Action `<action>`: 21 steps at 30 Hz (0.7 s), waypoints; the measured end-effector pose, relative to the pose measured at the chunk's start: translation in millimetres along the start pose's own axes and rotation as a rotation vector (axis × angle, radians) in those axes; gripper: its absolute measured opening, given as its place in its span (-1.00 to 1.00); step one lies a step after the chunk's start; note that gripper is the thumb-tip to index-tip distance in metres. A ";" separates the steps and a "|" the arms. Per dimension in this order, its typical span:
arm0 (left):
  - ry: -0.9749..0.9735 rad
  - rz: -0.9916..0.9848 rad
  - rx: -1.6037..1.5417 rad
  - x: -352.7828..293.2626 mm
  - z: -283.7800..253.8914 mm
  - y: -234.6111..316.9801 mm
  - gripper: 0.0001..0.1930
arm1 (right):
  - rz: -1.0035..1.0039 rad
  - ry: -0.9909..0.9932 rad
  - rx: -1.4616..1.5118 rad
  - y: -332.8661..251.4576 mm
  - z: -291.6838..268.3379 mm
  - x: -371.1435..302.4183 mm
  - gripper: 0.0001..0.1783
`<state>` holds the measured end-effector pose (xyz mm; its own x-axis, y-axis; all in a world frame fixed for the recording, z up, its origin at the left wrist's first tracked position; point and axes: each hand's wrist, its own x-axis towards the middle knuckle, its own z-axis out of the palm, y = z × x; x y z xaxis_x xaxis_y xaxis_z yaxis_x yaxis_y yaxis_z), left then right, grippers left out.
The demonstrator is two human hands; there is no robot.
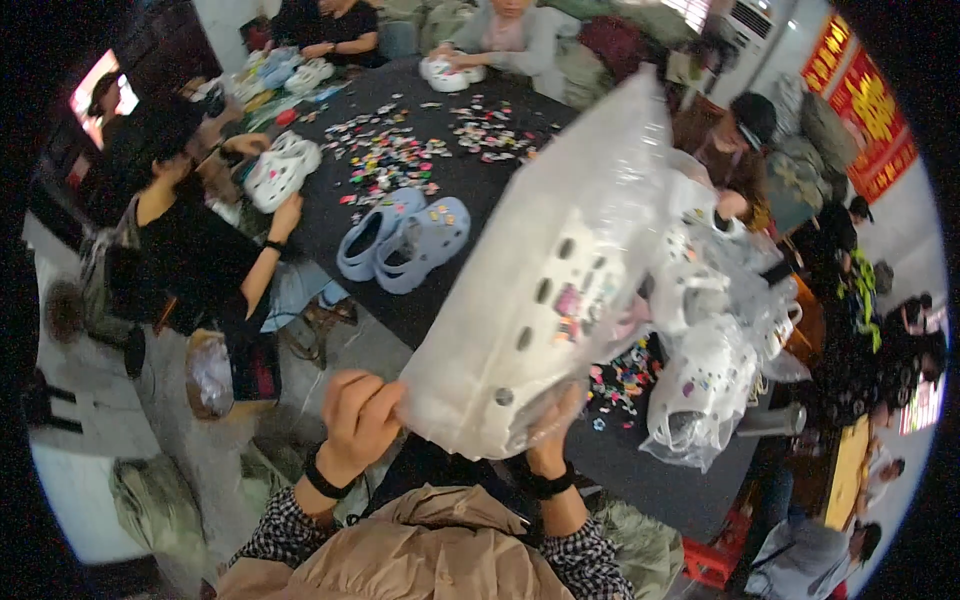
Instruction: The recorder is placing decorative charms on rubber clogs and then packaging the shoes into plastic bags and placing them into a sack.
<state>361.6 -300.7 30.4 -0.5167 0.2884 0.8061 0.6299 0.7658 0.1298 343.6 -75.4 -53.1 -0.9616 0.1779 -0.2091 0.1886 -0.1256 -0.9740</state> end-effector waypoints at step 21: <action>-0.086 -1.009 -0.291 -177.2 -78.0 -68.3 -0.80 | 0.082 -1.354 -0.621 49.7 323.8 -15.9 -0.55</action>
<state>455.3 -448.9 -76.3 -0.9112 -0.3574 0.2051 -0.0061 0.5093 0.8605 303.7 -400.5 -70.0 -0.3299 -0.8706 -0.3650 -0.0317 0.3966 -0.9174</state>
